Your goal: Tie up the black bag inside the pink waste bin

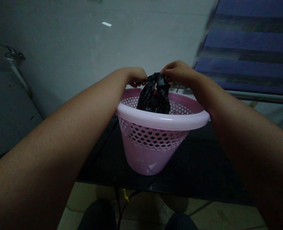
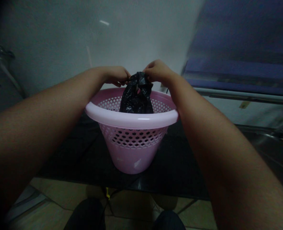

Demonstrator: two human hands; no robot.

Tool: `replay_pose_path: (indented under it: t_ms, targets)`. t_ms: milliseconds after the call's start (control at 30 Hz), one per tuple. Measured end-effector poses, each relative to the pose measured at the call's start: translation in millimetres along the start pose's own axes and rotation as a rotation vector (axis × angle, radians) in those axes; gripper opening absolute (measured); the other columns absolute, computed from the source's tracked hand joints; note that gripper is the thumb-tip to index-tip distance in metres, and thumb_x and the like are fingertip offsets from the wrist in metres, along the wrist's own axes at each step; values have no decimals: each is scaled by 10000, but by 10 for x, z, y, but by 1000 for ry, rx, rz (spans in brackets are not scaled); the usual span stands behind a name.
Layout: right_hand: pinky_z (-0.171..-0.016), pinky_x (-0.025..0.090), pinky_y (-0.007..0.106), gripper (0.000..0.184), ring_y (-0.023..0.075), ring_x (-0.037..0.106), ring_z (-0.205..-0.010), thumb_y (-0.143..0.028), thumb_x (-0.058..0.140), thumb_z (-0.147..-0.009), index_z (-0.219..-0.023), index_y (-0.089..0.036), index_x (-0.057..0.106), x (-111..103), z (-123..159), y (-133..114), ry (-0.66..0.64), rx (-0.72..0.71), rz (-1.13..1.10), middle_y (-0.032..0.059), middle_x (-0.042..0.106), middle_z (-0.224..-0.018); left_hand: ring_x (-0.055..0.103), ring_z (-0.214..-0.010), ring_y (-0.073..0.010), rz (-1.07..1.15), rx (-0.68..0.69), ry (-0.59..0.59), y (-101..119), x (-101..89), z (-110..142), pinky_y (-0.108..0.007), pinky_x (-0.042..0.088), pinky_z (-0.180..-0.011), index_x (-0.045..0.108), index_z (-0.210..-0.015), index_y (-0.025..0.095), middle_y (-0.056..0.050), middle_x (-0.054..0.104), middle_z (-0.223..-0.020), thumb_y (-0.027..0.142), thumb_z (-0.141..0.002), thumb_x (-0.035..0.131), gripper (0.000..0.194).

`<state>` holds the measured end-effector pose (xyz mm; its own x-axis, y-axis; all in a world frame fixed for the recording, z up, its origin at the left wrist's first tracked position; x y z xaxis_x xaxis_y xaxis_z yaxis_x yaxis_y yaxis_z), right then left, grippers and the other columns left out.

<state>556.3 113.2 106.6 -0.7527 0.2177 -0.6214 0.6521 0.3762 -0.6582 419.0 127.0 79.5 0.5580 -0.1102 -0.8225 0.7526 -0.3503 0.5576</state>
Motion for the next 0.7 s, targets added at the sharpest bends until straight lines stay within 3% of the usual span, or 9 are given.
replay_pose_path:
  t_ms: [367, 533, 700]
  targets:
    - [-565, 391, 223, 173, 87, 493, -552, -51, 444, -851, -741, -105, 567, 19, 16, -26, -20, 4, -31, 29, 530, -638, 572, -877, -194, 26, 45, -102, -3, 102, -68, -283, 407, -756, 704, -1001, 194, -28, 569, -682, 181, -663, 536, 378]
    - [-545, 381, 219, 179, 84, 489, -537, -45, 442, -847, -728, -109, 558, 12, -2, -13, -11, 7, -21, 26, 527, -626, 571, -894, -198, 11, 42, -79, 22, 93, -37, -282, 402, -753, 670, -1065, 175, -31, 572, -721, 138, -644, 523, 447]
    - [-550, 381, 222, 182, 87, 488, -549, -42, 447, -839, -716, -112, 561, -3, 13, -19, 6, 8, -19, 29, 524, -628, 563, -842, -204, 58, 29, -62, 19, 72, -53, -284, 405, -727, 665, -991, 151, -44, 538, -715, 168, -670, 506, 358]
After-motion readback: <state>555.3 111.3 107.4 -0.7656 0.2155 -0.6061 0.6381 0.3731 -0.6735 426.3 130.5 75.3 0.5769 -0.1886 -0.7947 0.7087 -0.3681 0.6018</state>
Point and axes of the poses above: each hand's wrist, its own z-axis away from the middle knuckle, its own x-axis out of the palm, y = z × x, the point moved 8 cm from there along -z, towards the middle knuckle
